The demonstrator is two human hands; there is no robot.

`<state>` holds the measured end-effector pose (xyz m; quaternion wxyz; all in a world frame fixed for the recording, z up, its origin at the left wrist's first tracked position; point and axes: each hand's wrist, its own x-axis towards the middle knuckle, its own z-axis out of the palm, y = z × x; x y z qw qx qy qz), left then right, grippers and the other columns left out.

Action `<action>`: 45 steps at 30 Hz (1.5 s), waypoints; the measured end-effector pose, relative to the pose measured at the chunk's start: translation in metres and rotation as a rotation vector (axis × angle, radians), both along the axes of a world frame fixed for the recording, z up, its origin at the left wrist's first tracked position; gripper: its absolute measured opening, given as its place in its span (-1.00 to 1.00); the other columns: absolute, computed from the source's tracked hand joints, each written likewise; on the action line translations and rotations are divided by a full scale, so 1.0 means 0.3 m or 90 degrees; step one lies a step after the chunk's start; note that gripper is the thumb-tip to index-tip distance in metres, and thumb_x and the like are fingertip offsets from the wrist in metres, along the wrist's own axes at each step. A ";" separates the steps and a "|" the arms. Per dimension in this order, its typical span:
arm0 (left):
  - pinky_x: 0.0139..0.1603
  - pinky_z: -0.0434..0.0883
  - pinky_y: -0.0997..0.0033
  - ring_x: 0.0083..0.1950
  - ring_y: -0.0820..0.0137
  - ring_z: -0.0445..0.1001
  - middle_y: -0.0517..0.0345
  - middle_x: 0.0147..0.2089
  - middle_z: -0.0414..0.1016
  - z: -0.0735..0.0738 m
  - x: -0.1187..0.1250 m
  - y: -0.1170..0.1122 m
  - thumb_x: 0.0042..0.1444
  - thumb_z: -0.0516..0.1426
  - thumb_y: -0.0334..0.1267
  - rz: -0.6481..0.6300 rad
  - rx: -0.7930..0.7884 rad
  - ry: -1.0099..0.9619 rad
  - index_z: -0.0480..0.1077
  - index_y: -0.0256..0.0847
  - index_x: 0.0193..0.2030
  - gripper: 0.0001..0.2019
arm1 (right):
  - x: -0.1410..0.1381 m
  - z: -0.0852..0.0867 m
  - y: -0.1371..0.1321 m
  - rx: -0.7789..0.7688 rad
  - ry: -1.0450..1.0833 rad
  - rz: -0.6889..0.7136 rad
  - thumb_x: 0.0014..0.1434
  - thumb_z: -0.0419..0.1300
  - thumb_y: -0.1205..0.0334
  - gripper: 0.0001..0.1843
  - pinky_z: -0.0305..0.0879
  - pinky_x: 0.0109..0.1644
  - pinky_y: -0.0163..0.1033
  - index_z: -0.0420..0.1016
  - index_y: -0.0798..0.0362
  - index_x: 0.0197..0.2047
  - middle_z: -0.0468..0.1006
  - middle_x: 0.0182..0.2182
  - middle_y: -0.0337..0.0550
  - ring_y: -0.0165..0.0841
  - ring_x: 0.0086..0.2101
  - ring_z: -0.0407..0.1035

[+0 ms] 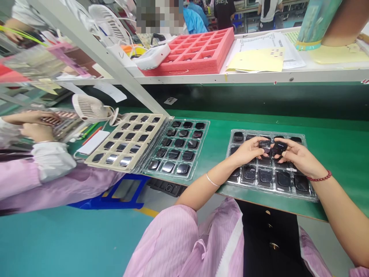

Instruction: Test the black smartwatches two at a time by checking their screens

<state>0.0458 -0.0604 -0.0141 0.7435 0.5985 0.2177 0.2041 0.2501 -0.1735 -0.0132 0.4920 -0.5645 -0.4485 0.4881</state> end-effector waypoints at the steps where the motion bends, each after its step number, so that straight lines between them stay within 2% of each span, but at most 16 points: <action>1: -0.19 0.47 0.40 -0.23 0.37 0.60 0.05 -0.19 0.57 0.001 0.000 -0.001 0.05 0.27 -0.32 0.003 0.003 0.002 0.37 -0.26 0.14 -0.52 | -0.004 0.005 -0.001 0.003 -0.022 0.001 0.14 0.38 0.08 -0.46 0.61 -0.25 -0.08 0.51 -0.04 0.19 0.66 -0.26 -0.09 -0.21 -0.32 0.59; 4: -0.23 0.45 0.42 -0.35 0.45 0.55 0.11 -0.27 0.55 0.001 -0.002 -0.004 0.03 0.26 -0.37 0.008 0.017 0.014 0.39 -0.28 0.05 -0.59 | -0.016 0.021 -0.004 0.013 -0.074 0.016 0.15 0.36 0.07 -0.54 0.60 -0.29 -0.08 0.54 -0.01 0.10 0.63 -0.43 -0.15 -0.23 -0.41 0.56; 9: -0.19 0.45 0.41 -0.32 0.45 0.54 0.13 -0.24 0.54 0.005 -0.004 -0.010 0.03 0.24 -0.39 0.021 0.046 0.028 0.35 -0.25 0.08 -0.57 | -0.009 0.025 -0.005 0.028 -0.079 0.009 0.19 0.32 0.00 -0.54 0.57 -0.27 -0.09 0.48 -0.06 0.13 0.68 -0.18 -0.07 -0.22 -0.33 0.58; 12: -0.11 0.47 0.31 -0.28 0.40 0.56 0.05 -0.21 0.57 0.009 -0.003 -0.012 0.13 0.19 -0.31 0.026 0.091 0.059 0.38 -0.27 0.00 -0.72 | 0.003 0.014 -0.005 0.048 -0.161 -0.070 0.27 0.23 -0.03 -0.70 0.54 -0.19 -0.03 0.50 -0.03 -0.04 0.69 -0.16 -0.03 -0.17 -0.28 0.58; 14: 0.03 0.46 0.20 -0.14 0.30 0.58 -0.02 -0.13 0.61 0.014 0.004 -0.016 0.18 0.15 -0.25 0.046 0.201 0.105 0.43 -0.25 -0.11 -0.82 | 0.006 0.007 -0.005 0.107 -0.334 -0.113 0.27 0.21 0.03 -0.79 0.48 -0.04 0.06 0.54 -0.03 -0.18 0.69 -0.18 -0.02 -0.10 -0.17 0.56; 17: 0.32 0.29 0.03 0.23 0.13 0.45 -0.09 0.12 0.57 0.028 0.026 -0.031 0.20 0.16 -0.21 0.047 0.463 0.191 0.49 -0.22 -0.24 -0.86 | 0.012 0.004 -0.006 0.210 -0.606 -0.079 0.23 0.18 0.12 -0.80 0.34 0.09 0.16 0.60 -0.02 -0.33 0.66 -0.18 0.01 -0.01 -0.09 0.49; 19: 0.41 0.15 -0.08 0.42 0.02 0.25 -0.13 0.29 0.45 0.041 0.043 -0.042 0.20 0.18 -0.20 0.026 0.610 0.269 0.50 -0.22 -0.27 -0.86 | 0.026 0.007 -0.009 0.234 -0.701 -0.046 0.23 0.15 0.15 -0.76 0.30 0.08 0.17 0.62 0.01 -0.35 0.64 -0.21 0.05 0.01 -0.11 0.47; 22: 0.42 0.11 -0.16 0.50 -0.05 0.11 -0.18 0.41 0.31 0.065 0.037 -0.048 0.19 0.18 -0.22 0.018 0.721 0.360 0.51 -0.23 -0.17 -0.84 | 0.077 0.016 -0.027 0.195 -0.797 -0.056 0.26 0.11 0.16 -0.71 0.31 -0.03 0.14 0.64 0.01 -0.35 0.62 -0.24 0.06 0.01 -0.18 0.44; 25: 0.43 0.11 -0.13 0.49 0.00 0.14 -0.17 0.41 0.29 0.098 -0.045 -0.046 0.22 0.14 -0.27 0.009 0.749 0.380 0.49 -0.22 -0.07 -0.82 | 0.148 0.015 -0.062 0.130 -0.893 -0.065 0.25 0.12 0.09 -0.69 0.28 -0.15 0.14 0.64 -0.03 -0.40 0.61 -0.26 0.06 0.03 -0.24 0.40; 27: 0.45 0.08 -0.14 0.49 0.04 0.15 -0.10 0.41 0.31 0.115 -0.138 -0.053 0.24 0.11 -0.29 -0.010 0.759 0.398 0.50 -0.19 -0.16 -0.86 | 0.186 0.003 -0.086 0.118 -0.939 -0.046 0.19 0.18 0.02 -0.72 0.26 -0.19 0.16 0.66 -0.05 -0.37 0.61 -0.26 0.08 0.07 -0.24 0.38; 30: 0.47 -0.02 -0.28 0.51 0.02 0.11 -0.06 0.42 0.30 0.122 -0.288 -0.085 0.22 0.16 -0.23 -0.022 0.750 0.474 0.49 -0.16 -0.23 -0.90 | 0.213 -0.017 -0.108 0.128 -0.968 -0.008 0.09 0.25 -0.03 -0.74 0.25 -0.20 0.20 0.63 -0.04 -0.31 0.59 -0.23 0.13 0.12 -0.24 0.38; 32: 0.47 -0.04 -0.35 0.53 -0.03 0.05 -0.12 0.45 0.24 0.113 -0.360 -0.115 0.16 0.23 -0.17 0.002 0.730 0.545 0.47 -0.16 -0.13 -0.82 | 0.213 -0.017 -0.111 0.125 -0.951 0.007 0.02 0.30 -0.01 -0.77 0.26 -0.20 0.20 0.56 -0.05 -0.33 0.58 -0.24 0.14 0.12 -0.25 0.37; 35: 0.47 -0.03 -0.36 0.57 -0.04 -0.04 -0.20 0.50 0.12 0.094 -0.405 -0.149 0.12 0.27 -0.13 0.035 0.696 0.601 0.41 -0.18 0.00 -0.66 | 0.192 0.013 -0.103 0.109 -0.839 0.038 0.01 0.29 0.03 -0.79 0.28 -0.23 0.14 0.38 -0.08 -0.41 0.56 -0.33 0.05 0.09 -0.27 0.40; 39: 0.48 -0.02 -0.33 0.58 -0.06 -0.10 -0.24 0.52 0.06 0.085 -0.394 -0.151 0.08 0.30 -0.13 0.040 0.650 0.577 0.37 -0.21 -0.08 -0.66 | 0.119 0.076 -0.082 0.070 -0.496 0.024 0.12 0.27 -0.01 -0.70 0.37 -0.28 0.01 0.22 -0.09 -0.39 0.66 -0.20 -0.02 0.02 -0.21 0.52; 42: 0.47 0.06 -0.24 0.57 -0.05 -0.05 -0.25 0.49 0.12 0.089 -0.381 -0.141 -0.01 0.33 -0.26 0.064 0.635 0.513 0.32 -0.20 -0.17 -0.68 | 0.053 0.098 -0.060 0.034 -0.217 0.023 0.11 0.35 -0.08 -0.61 0.44 -0.33 -0.08 0.24 -0.08 -0.34 0.68 -0.14 0.02 -0.05 -0.21 0.58; 45: 0.44 0.18 -0.09 0.50 0.07 0.13 -0.17 0.38 0.32 0.087 -0.379 -0.141 0.01 0.27 -0.38 0.066 0.617 0.400 0.28 -0.17 -0.26 -0.76 | 0.013 0.087 -0.041 -0.011 -0.102 0.025 0.08 0.40 -0.15 -0.58 0.46 -0.38 -0.13 0.40 -0.04 -0.21 0.70 -0.25 -0.01 -0.18 -0.37 0.56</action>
